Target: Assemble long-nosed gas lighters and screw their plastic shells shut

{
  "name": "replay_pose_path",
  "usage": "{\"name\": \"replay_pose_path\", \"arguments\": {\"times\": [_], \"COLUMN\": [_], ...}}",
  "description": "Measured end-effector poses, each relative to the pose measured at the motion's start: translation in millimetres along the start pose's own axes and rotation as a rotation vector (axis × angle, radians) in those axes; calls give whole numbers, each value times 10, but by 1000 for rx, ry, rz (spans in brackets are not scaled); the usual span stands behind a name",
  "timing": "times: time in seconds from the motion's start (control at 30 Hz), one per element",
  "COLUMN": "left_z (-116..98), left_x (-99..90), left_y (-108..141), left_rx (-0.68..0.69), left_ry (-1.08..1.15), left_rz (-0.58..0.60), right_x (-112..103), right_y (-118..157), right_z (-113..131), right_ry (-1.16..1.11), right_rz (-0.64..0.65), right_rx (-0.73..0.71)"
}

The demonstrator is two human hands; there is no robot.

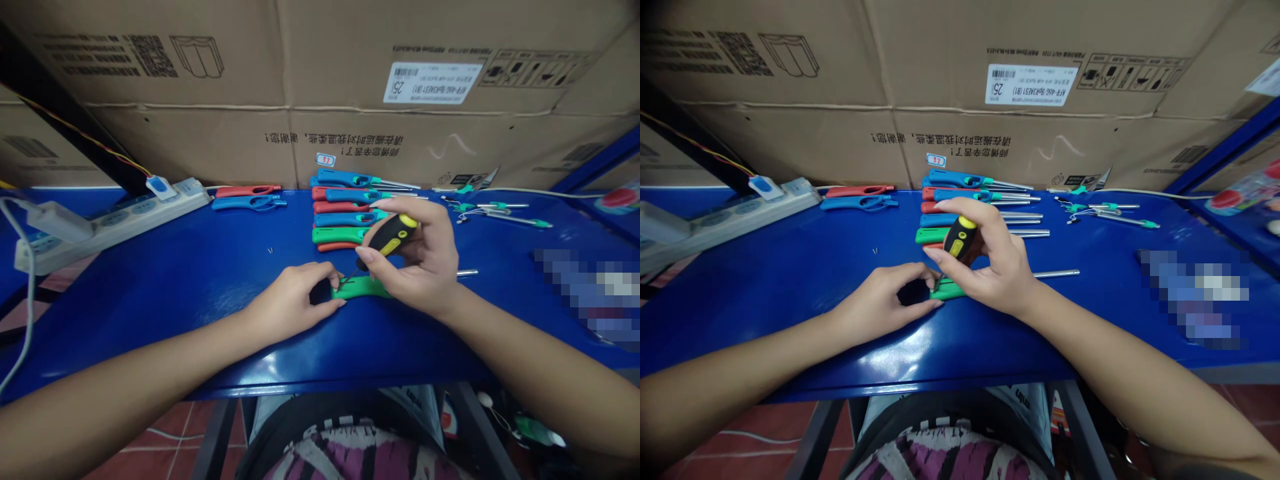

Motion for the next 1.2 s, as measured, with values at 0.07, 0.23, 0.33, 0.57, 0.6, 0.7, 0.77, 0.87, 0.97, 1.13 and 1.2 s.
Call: {"name": "replay_pose_path", "arguments": {"times": [0.07, 0.23, 0.33, 0.57, 0.6, 0.7, 0.77, 0.87, 0.97, 1.13, 1.2], "left_z": [1, 6, 6, 12, 11, 6, 5, 6, 14, 21, 20], "left_x": [0, 1, 1, 9, 10, 8, 6, 7, 13, 19, 24], "left_y": [0, 0, 2, 2, 2, 1, -1, -2, -1, 4, 6], "left_rx": [7, 8, 13, 21, 24, 20, 8, 8, 16, 1, -13], "left_ry": [-1, 4, 3, -5, -5, -6, -7, -8, -8, 8, 31], "left_rz": [-5, -1, -2, -15, -18, -19, -16, -18, -27, -41, -17], "right_x": [-3, -11, -13, 17, 21, 28, 27, 25, 28, 39, 55], "right_y": [9, 32, 31, 19, 10, -31, -60, -87, -112, -230, -295], "right_z": [-3, -17, -15, -11, -3, 27, 40, 31, 14, 66, 76], "right_ry": [10, 40, 34, -13, -29, -93, -131, -136, -14, 193, 102], "right_rz": [4, 17, 16, 37, 51, 145, 224, 299, 284, 281, 367], "right_rx": [-21, -6, -10, -32, -31, 17, 72, 117, 40, -112, -45]}}
Point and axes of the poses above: each hand's wrist, its own y-axis away from the middle knuckle, its own x-axis out of the palm, z = x × y, the point moved 3 cm from there along -y, towards the middle knuckle, and after that the axes turned 11 degrees about -x, right-handed, at the moved point
